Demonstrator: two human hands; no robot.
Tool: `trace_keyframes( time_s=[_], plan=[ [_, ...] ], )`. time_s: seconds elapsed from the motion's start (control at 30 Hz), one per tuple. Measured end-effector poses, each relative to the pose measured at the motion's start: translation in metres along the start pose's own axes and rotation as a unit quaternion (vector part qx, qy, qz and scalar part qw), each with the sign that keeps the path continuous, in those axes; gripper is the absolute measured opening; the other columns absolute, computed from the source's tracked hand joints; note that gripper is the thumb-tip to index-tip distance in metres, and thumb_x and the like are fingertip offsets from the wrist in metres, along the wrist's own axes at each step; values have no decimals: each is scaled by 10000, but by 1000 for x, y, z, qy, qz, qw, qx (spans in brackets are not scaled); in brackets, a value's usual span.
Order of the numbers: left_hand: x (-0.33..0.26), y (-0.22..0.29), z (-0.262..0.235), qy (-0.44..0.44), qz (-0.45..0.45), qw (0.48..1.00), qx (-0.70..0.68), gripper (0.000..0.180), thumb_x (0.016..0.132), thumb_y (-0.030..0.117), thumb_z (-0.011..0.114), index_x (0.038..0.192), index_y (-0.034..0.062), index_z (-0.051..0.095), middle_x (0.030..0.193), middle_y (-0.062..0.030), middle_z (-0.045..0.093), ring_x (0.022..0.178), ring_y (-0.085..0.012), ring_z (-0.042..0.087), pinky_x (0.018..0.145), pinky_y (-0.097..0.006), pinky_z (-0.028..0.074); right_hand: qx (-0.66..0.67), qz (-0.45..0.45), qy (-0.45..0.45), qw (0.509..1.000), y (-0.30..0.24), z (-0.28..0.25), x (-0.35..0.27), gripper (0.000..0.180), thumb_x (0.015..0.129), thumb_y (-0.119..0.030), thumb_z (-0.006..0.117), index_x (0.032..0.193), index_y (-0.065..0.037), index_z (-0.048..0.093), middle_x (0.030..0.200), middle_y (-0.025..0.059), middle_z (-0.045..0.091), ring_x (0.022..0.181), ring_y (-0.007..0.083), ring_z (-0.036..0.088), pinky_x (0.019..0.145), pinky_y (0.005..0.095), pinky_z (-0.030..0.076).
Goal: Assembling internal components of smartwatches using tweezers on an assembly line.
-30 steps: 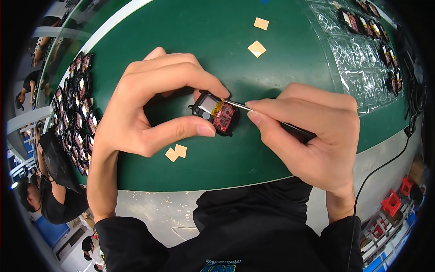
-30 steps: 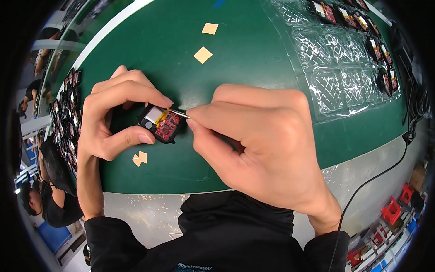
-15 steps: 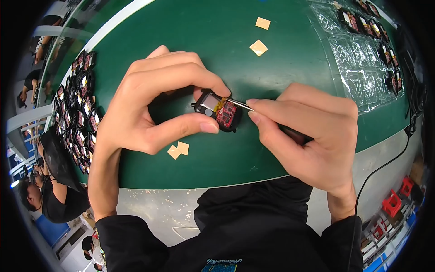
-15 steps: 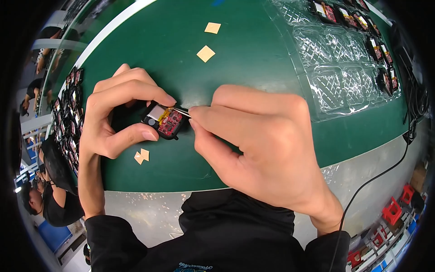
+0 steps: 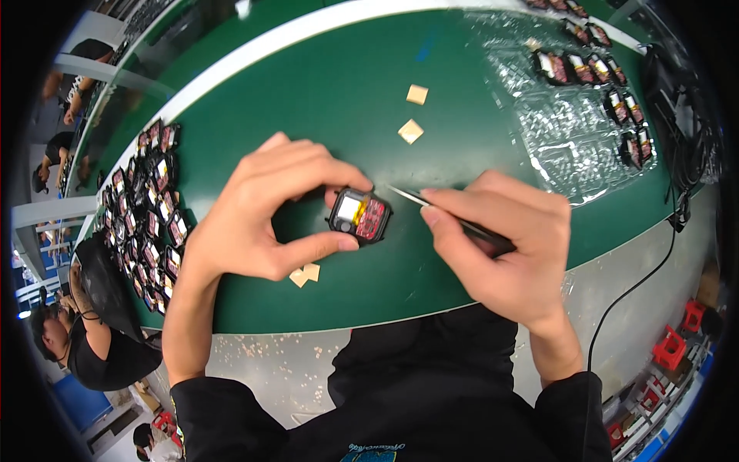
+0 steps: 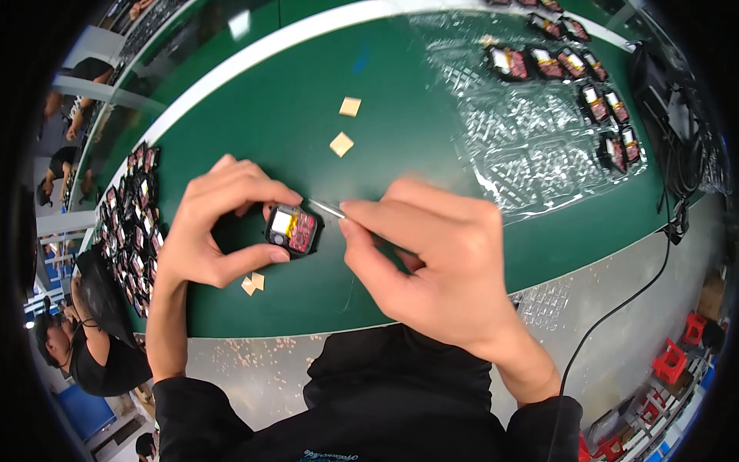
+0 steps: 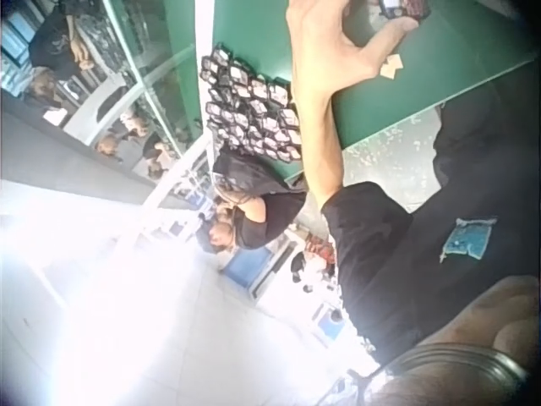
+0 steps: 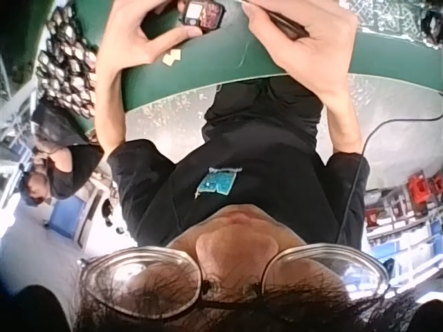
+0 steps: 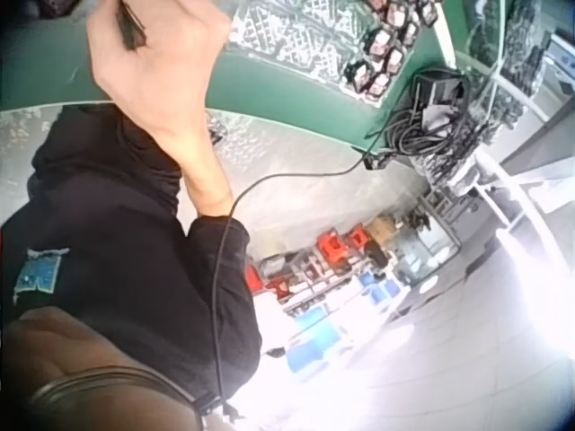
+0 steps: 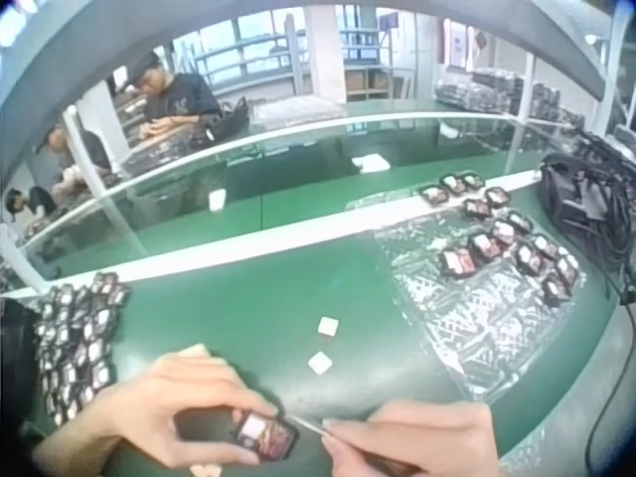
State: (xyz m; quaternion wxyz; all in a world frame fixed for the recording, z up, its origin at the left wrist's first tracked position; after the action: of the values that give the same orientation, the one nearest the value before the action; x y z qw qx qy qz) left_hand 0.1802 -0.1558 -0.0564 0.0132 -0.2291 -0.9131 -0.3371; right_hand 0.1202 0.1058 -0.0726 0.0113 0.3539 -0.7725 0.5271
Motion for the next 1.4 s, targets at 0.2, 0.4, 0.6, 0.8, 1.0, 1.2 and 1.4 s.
trace_keyframes(
  time_s=[0.2, 0.4, 0.6, 0.8, 1.0, 1.2, 1.4],
  plan=[
    [0, 13, 2, -5, 14, 999, 50, 585, 678, 315, 1026, 1149, 53, 801, 943, -69, 735, 834, -267, 659, 779, -387, 437, 33, 0, 11, 999, 0, 3, -3, 129, 872, 9, 816, 1000, -3, 805, 770, 96, 647, 566, 251, 633, 517, 373, 481],
    [-6, -5, -3, 90, -51, 994, -20, 541, 659, 267, 1043, 1076, 21, 802, 869, -44, 723, 707, -125, 586, 630, -264, 421, 80, -25, 52, 995, 8, 3, -7, 133, 896, 3, 811, 1027, 17, 829, 759, 94, 691, 502, 185, 605, 482, 345, 467],
    [85, 14, -25, 123, -29, 990, -67, 533, 691, 273, 1028, 1109, 32, 802, 955, -29, 744, 782, -112, 609, 667, -281, 454, 73, -26, 26, 997, 12, 3, -7, 149, 909, -35, 788, 1033, 37, 826, 754, 122, 683, 560, 258, 655, 534, 391, 514],
    [243, 22, -7, 27, 70, 997, 24, 424, 831, 348, 945, 1138, 81, 824, 971, -85, 685, 897, -235, 667, 784, -376, 527, 66, -27, 30, 997, 11, 2, -6, 148, 910, -46, 800, 1034, 26, 837, 787, 151, 711, 613, 324, 693, 574, 418, 541],
    [290, -19, 20, -15, 93, 988, 121, 542, 922, 301, 880, 1416, 118, 750, 1353, -138, 704, 1311, -346, 630, 1121, -460, 512, 75, -21, 24, 997, 6, 6, -7, 154, 906, -47, 809, 1043, 16, 841, 795, 146, 719, 615, 318, 692, 575, 406, 538],
    [212, -20, 1, 79, 90, 978, 168, 486, 1019, 244, 765, 1471, 88, 680, 1457, -134, 671, 1366, -350, 612, 1179, -470, 486, 75, 14, -12, 997, 0, 0, -7, 140, 926, -64, 791, 1025, 30, 824, 794, 147, 708, 623, 289, 689, 595, 401, 535],
    [58, -64, -67, 137, -108, 945, 277, 409, 1001, 353, 795, 1309, 85, 762, 1378, -115, 720, 1321, -369, 657, 1122, -481, 528, 65, -7, 8, 998, -2, -4, -7, 160, 907, -28, 811, 1048, 46, 826, 767, 135, 700, 568, 241, 646, 543, 361, 485]
  ],
)
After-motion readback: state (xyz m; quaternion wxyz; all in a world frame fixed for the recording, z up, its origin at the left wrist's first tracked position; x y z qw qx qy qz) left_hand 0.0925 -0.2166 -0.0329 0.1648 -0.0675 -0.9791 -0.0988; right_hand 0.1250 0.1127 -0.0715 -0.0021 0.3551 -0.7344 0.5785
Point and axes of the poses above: each hand's wrist, its own x-axis towards the middle knuckle, its own z-axis out of the palm, y = z × x, the point moved 2 cm from there along x, towards the middle knuckle
